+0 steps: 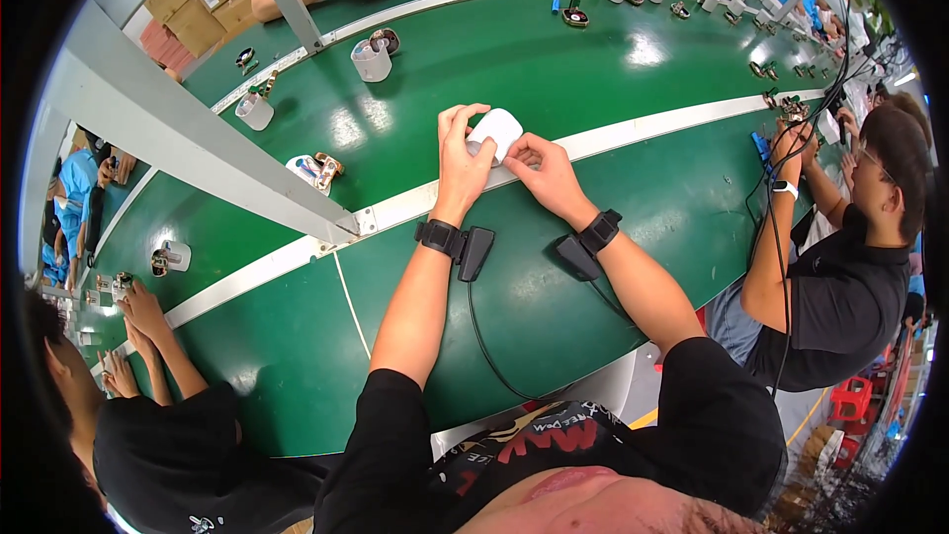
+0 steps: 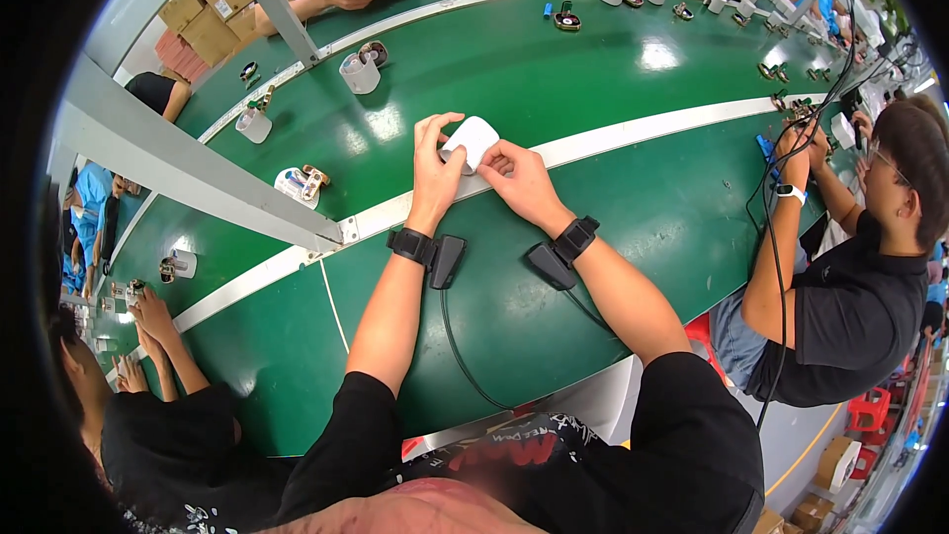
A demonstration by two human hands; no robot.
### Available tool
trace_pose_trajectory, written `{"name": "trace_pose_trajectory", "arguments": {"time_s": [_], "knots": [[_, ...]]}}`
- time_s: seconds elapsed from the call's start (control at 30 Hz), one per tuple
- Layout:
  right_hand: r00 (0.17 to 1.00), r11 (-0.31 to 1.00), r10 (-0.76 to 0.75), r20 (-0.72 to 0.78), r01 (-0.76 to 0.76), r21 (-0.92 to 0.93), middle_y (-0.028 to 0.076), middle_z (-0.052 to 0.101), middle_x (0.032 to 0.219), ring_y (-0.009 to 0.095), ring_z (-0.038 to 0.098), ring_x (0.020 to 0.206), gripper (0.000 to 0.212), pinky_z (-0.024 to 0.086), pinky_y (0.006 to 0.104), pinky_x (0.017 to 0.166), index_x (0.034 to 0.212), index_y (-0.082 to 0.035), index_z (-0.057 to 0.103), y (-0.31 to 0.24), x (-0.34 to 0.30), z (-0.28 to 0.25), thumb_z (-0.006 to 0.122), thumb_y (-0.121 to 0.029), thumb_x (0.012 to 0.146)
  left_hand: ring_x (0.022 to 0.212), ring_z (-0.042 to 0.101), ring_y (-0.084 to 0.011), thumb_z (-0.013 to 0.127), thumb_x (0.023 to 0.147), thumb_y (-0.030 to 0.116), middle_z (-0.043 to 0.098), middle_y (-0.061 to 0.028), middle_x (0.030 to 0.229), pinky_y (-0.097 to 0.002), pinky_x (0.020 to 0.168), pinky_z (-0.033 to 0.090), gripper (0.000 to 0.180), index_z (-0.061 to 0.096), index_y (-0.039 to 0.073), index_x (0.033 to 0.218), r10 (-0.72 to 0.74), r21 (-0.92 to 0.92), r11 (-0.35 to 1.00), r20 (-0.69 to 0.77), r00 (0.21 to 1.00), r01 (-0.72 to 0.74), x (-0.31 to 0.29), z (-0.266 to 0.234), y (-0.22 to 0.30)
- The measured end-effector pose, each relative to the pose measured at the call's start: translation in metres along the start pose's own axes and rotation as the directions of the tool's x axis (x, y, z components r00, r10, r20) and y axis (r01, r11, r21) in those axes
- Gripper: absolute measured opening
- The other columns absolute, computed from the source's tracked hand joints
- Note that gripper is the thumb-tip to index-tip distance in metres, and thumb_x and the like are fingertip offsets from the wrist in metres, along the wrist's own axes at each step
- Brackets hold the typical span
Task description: The person picks up a white housing and a battery, inserts the battery into the housing, and then fits a speaker component on top. They repeat this assembly process multiple times, placing each completed unit back onto the green conveyor belt.
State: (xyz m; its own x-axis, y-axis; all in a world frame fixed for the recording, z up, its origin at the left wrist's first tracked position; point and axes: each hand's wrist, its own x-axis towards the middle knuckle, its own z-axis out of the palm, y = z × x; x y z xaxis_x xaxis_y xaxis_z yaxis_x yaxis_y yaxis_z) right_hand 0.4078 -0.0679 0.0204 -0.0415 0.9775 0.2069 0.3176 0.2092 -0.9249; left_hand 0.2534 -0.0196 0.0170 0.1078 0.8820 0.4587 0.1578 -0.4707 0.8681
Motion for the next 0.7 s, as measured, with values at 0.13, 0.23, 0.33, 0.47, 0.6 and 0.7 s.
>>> {"name": "trace_pose_trajectory", "arguments": {"time_s": [0.13,0.23,0.33,0.47,0.6,0.7], "knots": [[1.0,1.0,0.006,-0.003,-0.006,-0.017,0.003,0.065,0.084,0.008,0.06,0.077,0.009,0.049,0.0241,0.073,0.09,0.001,0.062,0.0011,0.0008,-0.0032,0.067,-0.004,0.086,0.103,0.05,-0.0275,0.058,0.075,0.003,0.049,-0.0125,0.115,-0.0364,0.091,0.045,0.039,0.06,0.007,0.114,-0.04,-0.024,0.999,0.01,0.999,0.04,0.0008,0.0036,0.0021],[1.0,1.0,0.008,0.001,-0.008,-0.02,0.003,0.065,0.084,0.008,0.06,0.077,0.009,0.049,0.0243,0.073,0.091,0.001,0.062,0.0024,0.0006,-0.005,0.067,-0.004,0.086,0.103,0.049,-0.0276,0.057,0.075,0.004,0.049,-0.0126,0.114,-0.0367,0.091,0.044,0.037,0.061,0.007,0.112,0.005,-0.014,1.0,-0.003,1.0,-0.005,0.0011,0.0056,-0.0001],[1.0,1.0,0.008,0.006,-0.008,-0.017,0.003,0.065,0.084,0.008,0.06,0.077,0.008,0.049,0.0244,0.073,0.091,0.001,0.062,0.0037,0.0009,-0.0062,0.067,-0.004,0.086,0.104,0.049,-0.0279,0.057,0.075,0.003,0.049,-0.0127,0.114,-0.0373,0.092,0.044,0.036,0.061,0.006,0.111,0.032,-0.009,0.999,0.006,0.999,-0.032,0.002,0.0074,-0.0026],[1.0,0.999,-0.009,0.0,0.009,-0.037,0.003,0.065,0.083,0.009,0.06,0.077,0.008,0.049,0.0246,0.072,0.09,0.001,0.062,0.0044,0.002,-0.0061,0.067,-0.005,0.086,0.105,0.049,-0.0285,0.056,0.076,0.003,0.049,-0.0127,0.115,-0.038,0.093,0.043,0.034,0.062,0.006,0.109,0.051,-0.013,0.999,0.013,0.999,-0.05,0.0027,0.0081,-0.0057],[1.0,0.999,-0.012,-0.003,0.012,-0.039,0.003,0.065,0.083,0.009,0.06,0.076,0.008,0.049,0.0247,0.072,0.09,0.001,0.063,0.0058,0.0024,-0.0066,0.067,-0.005,0.086,0.107,0.049,-0.029,0.055,0.076,0.003,0.05,-0.0126,0.115,-0.0385,0.094,0.043,0.033,0.062,0.006,0.109,0.042,-0.015,0.999,0.021,0.999,-0.042,0.0027,0.0091,-0.0047],[1.0,0.999,-0.005,-0.004,0.004,-0.049,0.003,0.065,0.083,0.009,0.06,0.076,0.009,0.049,0.0246,0.072,0.09,0.001,0.062,0.0054,0.0024,-0.0068,0.067,-0.005,0.086,0.108,0.049,-0.0291,0.056,0.076,0.003,0.051,-0.0124,0.115,-0.0386,0.094,0.043,0.033,0.062,0.006,0.108,0.036,-0.014,0.999,0.026,0.999,-0.035,0.0025,0.0098,-0.0053]]}}
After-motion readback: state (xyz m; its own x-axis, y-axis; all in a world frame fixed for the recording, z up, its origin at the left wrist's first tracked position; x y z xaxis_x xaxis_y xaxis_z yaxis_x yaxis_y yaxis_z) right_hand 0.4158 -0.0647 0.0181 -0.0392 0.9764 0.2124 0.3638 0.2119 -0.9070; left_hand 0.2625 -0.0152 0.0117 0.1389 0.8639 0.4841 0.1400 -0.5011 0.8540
